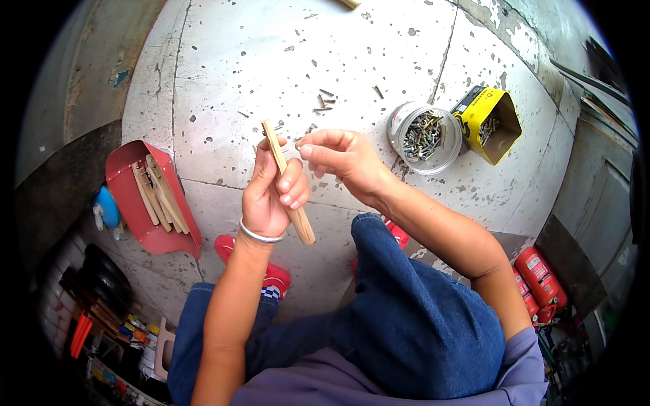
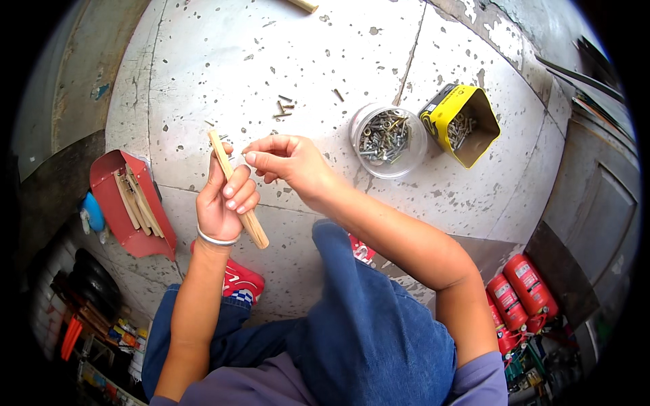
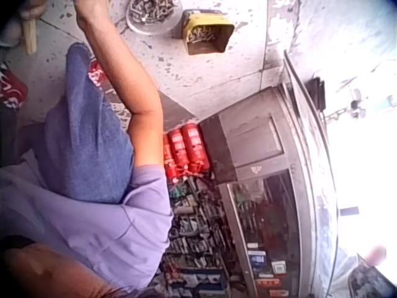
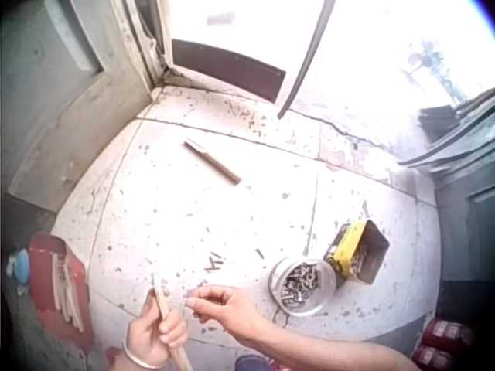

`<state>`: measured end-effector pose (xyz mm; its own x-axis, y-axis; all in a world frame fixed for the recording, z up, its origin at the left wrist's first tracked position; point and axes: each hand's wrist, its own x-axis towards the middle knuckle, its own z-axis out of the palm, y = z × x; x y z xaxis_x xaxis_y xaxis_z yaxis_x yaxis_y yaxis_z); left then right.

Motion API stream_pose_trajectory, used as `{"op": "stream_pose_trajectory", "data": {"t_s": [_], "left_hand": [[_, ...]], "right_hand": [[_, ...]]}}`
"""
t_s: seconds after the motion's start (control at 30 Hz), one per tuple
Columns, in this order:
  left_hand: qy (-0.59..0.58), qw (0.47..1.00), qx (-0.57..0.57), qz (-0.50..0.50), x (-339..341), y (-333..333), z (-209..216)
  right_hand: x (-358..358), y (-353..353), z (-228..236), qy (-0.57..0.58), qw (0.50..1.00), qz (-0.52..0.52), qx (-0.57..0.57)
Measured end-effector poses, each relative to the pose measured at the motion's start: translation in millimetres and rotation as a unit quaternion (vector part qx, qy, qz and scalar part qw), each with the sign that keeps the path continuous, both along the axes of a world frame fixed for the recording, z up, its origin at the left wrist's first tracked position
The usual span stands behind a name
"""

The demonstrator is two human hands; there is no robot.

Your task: The person sits on the floor and repeatedly picks up small wooden handles, inserts metal pins into pre-drilled holes, and places the assembled pieces into a red tray. The person also reaches into a yellow container to retrieve additional pins as needed.

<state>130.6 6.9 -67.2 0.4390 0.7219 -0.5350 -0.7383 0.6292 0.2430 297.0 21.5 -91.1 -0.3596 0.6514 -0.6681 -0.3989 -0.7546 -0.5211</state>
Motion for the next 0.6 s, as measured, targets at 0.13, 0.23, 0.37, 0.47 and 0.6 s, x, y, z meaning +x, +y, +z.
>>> {"op": "stream_pose_trajectory", "data": {"t_s": [0.13, 0.23, 0.37, 0.47, 0.6], "left_hand": [[0.01, 0.999, 0.032, -0.03, 6.9, -0.5, -0.9], [0.026, 0.998, 0.042, -0.038, 5.7, -2.6, 0.3], [0.059, 0.997, 0.022, -0.036, 7.6, -2.9, 1.3], [0.083, 0.995, 0.024, -0.056, 7.2, -1.4, 5.7], [0.097, 0.992, 0.036, -0.077, 8.5, 0.5, 8.1]], "right_hand": [[-4.3, -1.1, 12.5, 0.073, 0.996, -0.039, -0.038], [-1.4, -2.3, 9.6, 0.034, 0.999, -0.006, -0.005], [4.1, 2.0, 8.4, -0.002, 0.997, 0.03, 0.069], [7.8, 3.4, 12.0, -0.025, 0.994, 0.054, 0.095], [10.4, 2.6, 9.0, -0.032, 0.988, 0.076, 0.13]]}}
